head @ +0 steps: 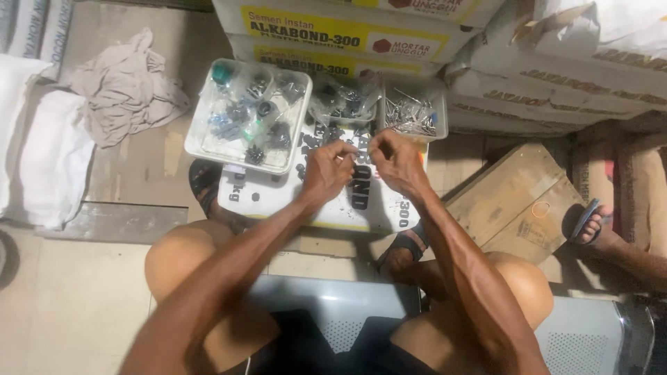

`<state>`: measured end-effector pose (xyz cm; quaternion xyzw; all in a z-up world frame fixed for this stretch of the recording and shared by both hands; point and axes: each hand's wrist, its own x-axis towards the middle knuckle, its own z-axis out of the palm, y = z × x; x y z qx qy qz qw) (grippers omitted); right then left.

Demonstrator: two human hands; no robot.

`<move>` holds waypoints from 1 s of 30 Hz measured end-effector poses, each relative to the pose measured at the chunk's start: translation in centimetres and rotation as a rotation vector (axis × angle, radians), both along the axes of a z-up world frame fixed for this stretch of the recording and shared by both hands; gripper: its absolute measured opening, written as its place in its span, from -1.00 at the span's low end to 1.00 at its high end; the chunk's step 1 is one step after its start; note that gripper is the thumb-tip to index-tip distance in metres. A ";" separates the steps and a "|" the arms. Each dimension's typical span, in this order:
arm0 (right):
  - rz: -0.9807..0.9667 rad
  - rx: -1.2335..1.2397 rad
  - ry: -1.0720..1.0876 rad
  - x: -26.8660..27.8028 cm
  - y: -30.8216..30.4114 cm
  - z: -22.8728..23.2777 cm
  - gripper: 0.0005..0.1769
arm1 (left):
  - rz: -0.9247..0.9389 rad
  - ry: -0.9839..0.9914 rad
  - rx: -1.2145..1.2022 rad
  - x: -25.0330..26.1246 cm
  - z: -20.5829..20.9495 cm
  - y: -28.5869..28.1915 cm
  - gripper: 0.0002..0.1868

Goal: Sorting small metal hardware components into plastic storage bins

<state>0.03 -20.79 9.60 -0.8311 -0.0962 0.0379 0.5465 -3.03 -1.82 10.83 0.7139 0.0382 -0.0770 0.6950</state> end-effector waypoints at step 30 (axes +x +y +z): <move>0.018 0.091 0.159 -1.2 4.1 10.4 -0.75 | 0.253 0.167 -0.431 3.3 1.6 0.4 -0.82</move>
